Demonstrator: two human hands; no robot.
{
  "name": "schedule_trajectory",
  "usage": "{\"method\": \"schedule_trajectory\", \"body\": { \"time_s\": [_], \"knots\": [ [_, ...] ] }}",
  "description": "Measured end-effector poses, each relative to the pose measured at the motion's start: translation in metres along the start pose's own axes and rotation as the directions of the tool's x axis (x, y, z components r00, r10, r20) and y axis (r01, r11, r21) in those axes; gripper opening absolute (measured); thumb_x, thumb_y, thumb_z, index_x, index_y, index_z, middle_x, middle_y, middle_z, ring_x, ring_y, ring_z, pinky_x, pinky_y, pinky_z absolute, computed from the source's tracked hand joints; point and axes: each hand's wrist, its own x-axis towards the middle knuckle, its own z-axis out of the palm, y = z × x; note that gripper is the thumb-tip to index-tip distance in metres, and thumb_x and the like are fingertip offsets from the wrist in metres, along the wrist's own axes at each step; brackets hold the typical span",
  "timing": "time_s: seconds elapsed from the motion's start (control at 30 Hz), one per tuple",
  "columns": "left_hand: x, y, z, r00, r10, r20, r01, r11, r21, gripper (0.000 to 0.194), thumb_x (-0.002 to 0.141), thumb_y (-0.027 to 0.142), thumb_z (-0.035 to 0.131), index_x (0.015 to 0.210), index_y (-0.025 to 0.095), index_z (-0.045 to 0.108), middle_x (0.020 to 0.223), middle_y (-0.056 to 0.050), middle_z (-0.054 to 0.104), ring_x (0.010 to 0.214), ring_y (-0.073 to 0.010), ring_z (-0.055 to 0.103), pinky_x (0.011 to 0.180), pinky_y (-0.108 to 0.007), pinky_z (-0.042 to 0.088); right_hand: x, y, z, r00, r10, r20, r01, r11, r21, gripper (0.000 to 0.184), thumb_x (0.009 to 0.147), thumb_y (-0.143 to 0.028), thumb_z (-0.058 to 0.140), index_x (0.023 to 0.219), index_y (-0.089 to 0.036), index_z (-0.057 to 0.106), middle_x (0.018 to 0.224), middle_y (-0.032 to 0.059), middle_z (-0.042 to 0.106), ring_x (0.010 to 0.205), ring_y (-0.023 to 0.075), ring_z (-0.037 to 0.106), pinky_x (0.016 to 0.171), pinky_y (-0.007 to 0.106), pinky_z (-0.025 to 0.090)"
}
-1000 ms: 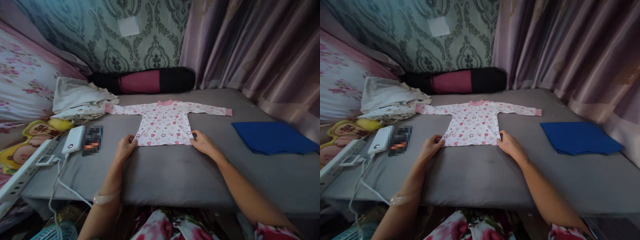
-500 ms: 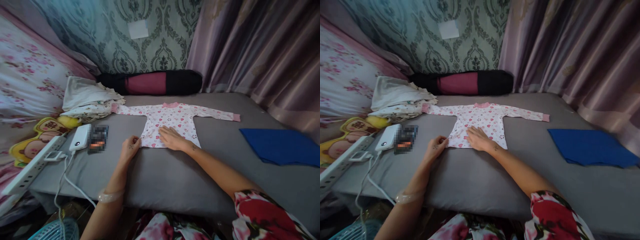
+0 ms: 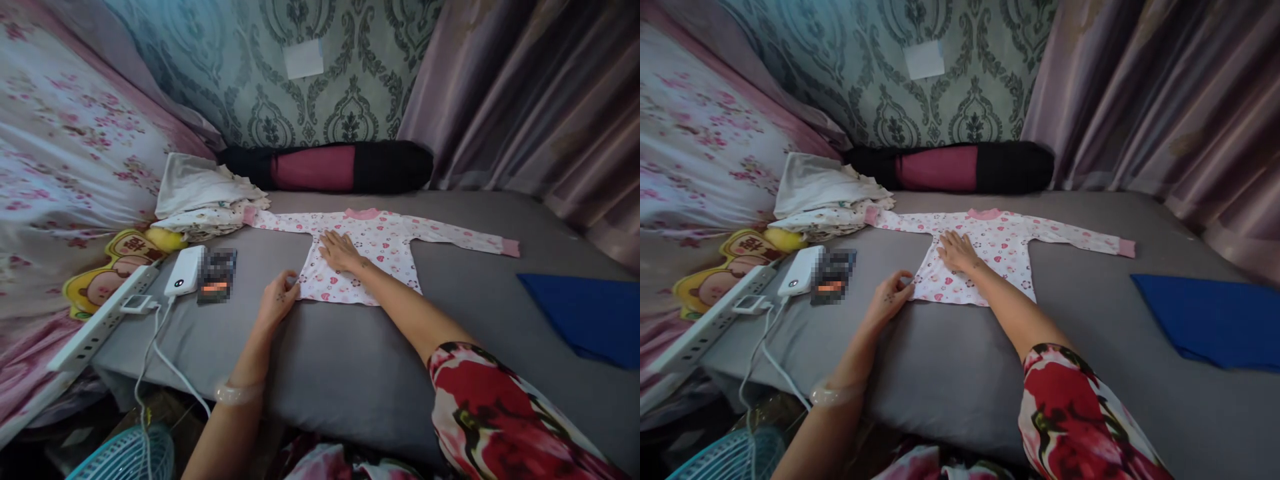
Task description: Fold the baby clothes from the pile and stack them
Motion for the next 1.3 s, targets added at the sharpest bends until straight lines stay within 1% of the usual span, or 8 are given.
{"method": "schedule_trajectory", "body": {
  "time_s": [0.17,0.43,0.57,0.73,0.87,0.97,1.13,1.3],
  "knots": [
    [0.000,0.001,-0.002,1.000,-0.005,0.004,0.005,1.000,-0.011,0.033,0.078,0.037,0.049,0.101,0.017,0.064,0.059,0.004,0.053,0.058,-0.0139,0.051,0.058,-0.025,0.036,-0.012,-0.009,0.005,0.998,0.044,-0.054,-0.046,0.999,-0.026,0.059,0.100,-0.042,0.023,0.151,-0.013,0.029,0.160,0.0141,0.014,0.147,0.0296,0.011,0.117,0.052,0.006],
    [-0.003,0.006,-0.001,1.000,-0.021,-0.021,0.023,0.994,0.104,0.032,0.081,0.036,0.047,0.099,0.018,0.066,0.062,0.001,0.059,0.061,-0.0165,0.056,0.059,-0.026,0.037,-0.116,-0.026,0.001,0.949,-0.308,0.064,0.303,0.950,0.072,0.062,0.100,-0.050,0.021,0.151,-0.017,0.031,0.160,0.0117,0.016,0.148,0.0267,0.011,0.119,0.047,0.005],
    [-0.002,0.004,0.005,0.998,0.016,-0.060,-0.003,0.978,0.209,0.028,0.082,0.031,0.047,0.099,0.019,0.065,0.070,-0.002,0.062,0.071,-0.0189,0.059,0.065,-0.027,0.042,-0.138,0.002,-0.010,0.976,-0.199,0.092,0.187,0.975,0.118,0.065,0.099,-0.053,0.018,0.152,-0.017,0.028,0.160,0.0094,0.014,0.148,0.0259,0.008,0.120,0.045,0.007],
    [-0.004,0.012,0.018,0.926,0.344,-0.157,-0.280,0.903,0.325,0.026,0.089,0.029,0.044,0.103,0.019,0.063,0.102,-0.011,0.064,0.097,-0.0247,0.058,0.089,-0.038,0.045,-0.139,0.051,-0.015,0.993,0.117,-0.031,-0.119,0.992,-0.047,0.067,0.098,-0.050,0.023,0.151,-0.011,0.029,0.159,0.0152,0.017,0.147,0.0294,0.011,0.119,0.049,0.007],
    [-0.007,0.024,0.033,0.836,0.548,-0.038,-0.516,0.807,0.286,0.028,0.095,0.029,0.039,0.113,0.020,0.059,0.116,-0.011,0.062,0.108,-0.0242,0.057,0.096,-0.040,0.045,-0.140,0.070,-0.018,0.925,0.352,-0.147,-0.371,0.919,-0.136,0.072,0.097,-0.050,0.025,0.148,0.001,0.030,0.156,0.0246,0.023,0.144,0.0345,0.020,0.115,0.050,0.017],
    [-0.006,0.026,0.043,0.784,0.620,0.042,-0.608,0.750,0.260,0.030,0.097,0.030,0.038,0.120,0.022,0.056,0.125,-0.010,0.060,0.122,-0.0236,0.052,0.104,-0.041,0.042,-0.136,0.069,-0.026,0.913,0.367,-0.176,-0.397,0.899,-0.185,0.069,0.097,-0.047,0.030,0.140,0.006,0.040,0.146,0.0299,0.037,0.137,0.0370,0.033,0.112,0.048,0.022],
    [-0.004,0.020,0.052,0.810,0.581,0.076,-0.576,0.765,0.289,0.036,0.097,0.035,0.039,0.128,0.021,0.052,0.136,-0.012,0.054,0.132,-0.0246,0.046,0.110,-0.045,0.039,-0.105,0.074,-0.038,0.914,0.349,-0.208,-0.383,0.910,-0.156,0.055,0.098,-0.040,0.028,0.119,-0.002,0.061,0.122,0.0254,0.059,0.123,0.0321,0.049,0.113,0.047,0.019],
    [-0.005,0.020,0.054,0.831,0.552,0.070,-0.544,0.778,0.314,0.039,0.096,0.036,0.041,0.130,0.021,0.053,0.140,-0.013,0.052,0.134,-0.0258,0.044,0.111,-0.046,0.037,-0.055,0.101,-0.037,0.938,0.302,-0.168,-0.322,0.941,-0.108,0.062,0.098,-0.041,0.023,0.144,-0.003,0.038,0.154,0.0194,0.031,0.144,0.0285,0.022,0.117,0.041,0.015]
  ]
}}
